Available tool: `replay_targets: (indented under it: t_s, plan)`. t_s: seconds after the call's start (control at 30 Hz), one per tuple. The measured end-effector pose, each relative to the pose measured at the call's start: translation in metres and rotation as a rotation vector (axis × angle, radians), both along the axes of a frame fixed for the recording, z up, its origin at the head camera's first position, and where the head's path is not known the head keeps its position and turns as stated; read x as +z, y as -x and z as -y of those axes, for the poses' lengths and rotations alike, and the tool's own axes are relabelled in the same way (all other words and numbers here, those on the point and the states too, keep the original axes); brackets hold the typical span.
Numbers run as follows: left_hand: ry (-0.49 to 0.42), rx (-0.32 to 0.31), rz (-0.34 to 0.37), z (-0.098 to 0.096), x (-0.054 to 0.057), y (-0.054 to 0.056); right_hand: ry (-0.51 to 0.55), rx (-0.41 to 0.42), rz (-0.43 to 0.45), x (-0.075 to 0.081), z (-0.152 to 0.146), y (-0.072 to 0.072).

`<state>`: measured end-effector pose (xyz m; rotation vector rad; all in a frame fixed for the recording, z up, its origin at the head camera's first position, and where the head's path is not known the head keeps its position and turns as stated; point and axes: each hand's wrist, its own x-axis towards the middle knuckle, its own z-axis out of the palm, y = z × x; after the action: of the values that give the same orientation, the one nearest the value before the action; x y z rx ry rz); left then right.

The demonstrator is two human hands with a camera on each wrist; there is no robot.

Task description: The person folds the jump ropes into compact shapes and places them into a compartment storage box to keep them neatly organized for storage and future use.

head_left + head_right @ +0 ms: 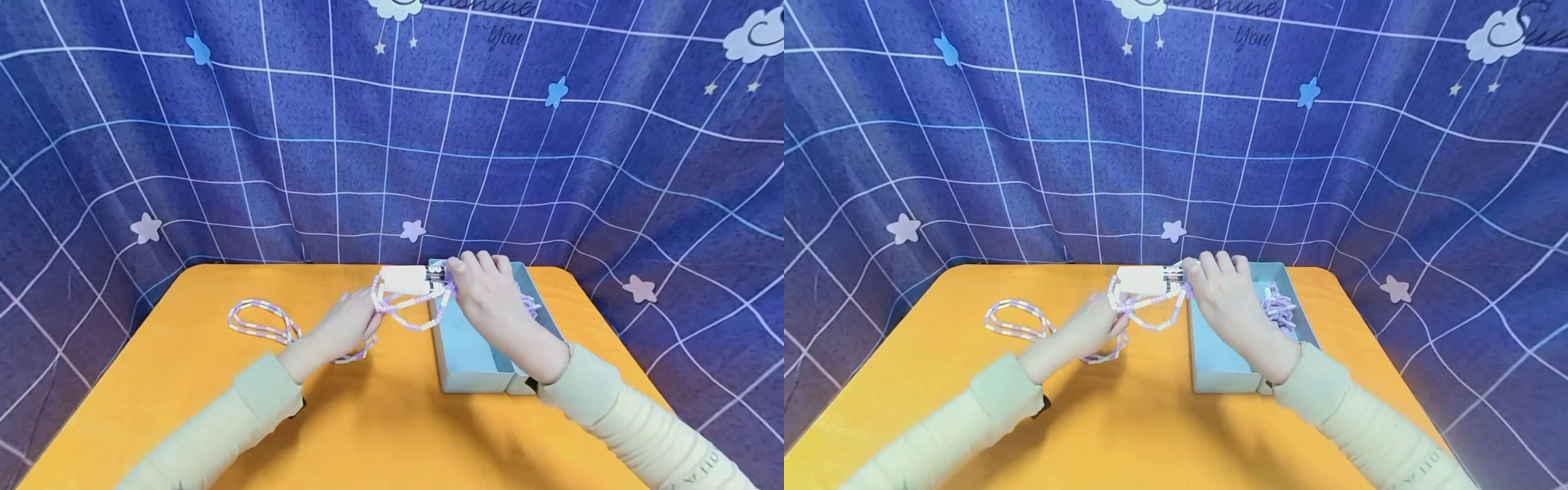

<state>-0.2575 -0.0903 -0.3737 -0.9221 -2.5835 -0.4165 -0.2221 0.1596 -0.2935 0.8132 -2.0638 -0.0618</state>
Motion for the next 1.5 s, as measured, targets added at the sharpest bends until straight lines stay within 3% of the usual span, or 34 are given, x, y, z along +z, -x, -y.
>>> replay_targets:
  t_s: [0.07,0.33,0.6,0.8,1.17,1.5]
  plan:
    - [-0.011,-0.001,0.005,-0.002,-0.005,-0.006,0.013,-0.021,0.006,0.0,0.0,0.002]
    - [0.057,-0.076,-0.133,-0.014,-0.014,-0.032,0.055,-0.069,-0.037,-0.005,0.001,0.013]
    - [0.162,-0.08,-0.157,-0.023,0.005,-0.064,0.077,-0.121,-0.028,-0.011,0.002,0.022]
    - [0.165,-0.124,-0.203,-0.024,0.022,-0.078,0.058,-0.172,-0.028,-0.019,0.003,0.027]
    - [0.083,-0.202,-0.377,-0.027,0.06,-0.086,-0.032,-0.166,-0.101,-0.036,0.009,0.029]
    - [0.168,-0.14,-0.399,-0.022,0.094,-0.077,-0.094,-0.113,-0.153,-0.04,0.011,0.023]
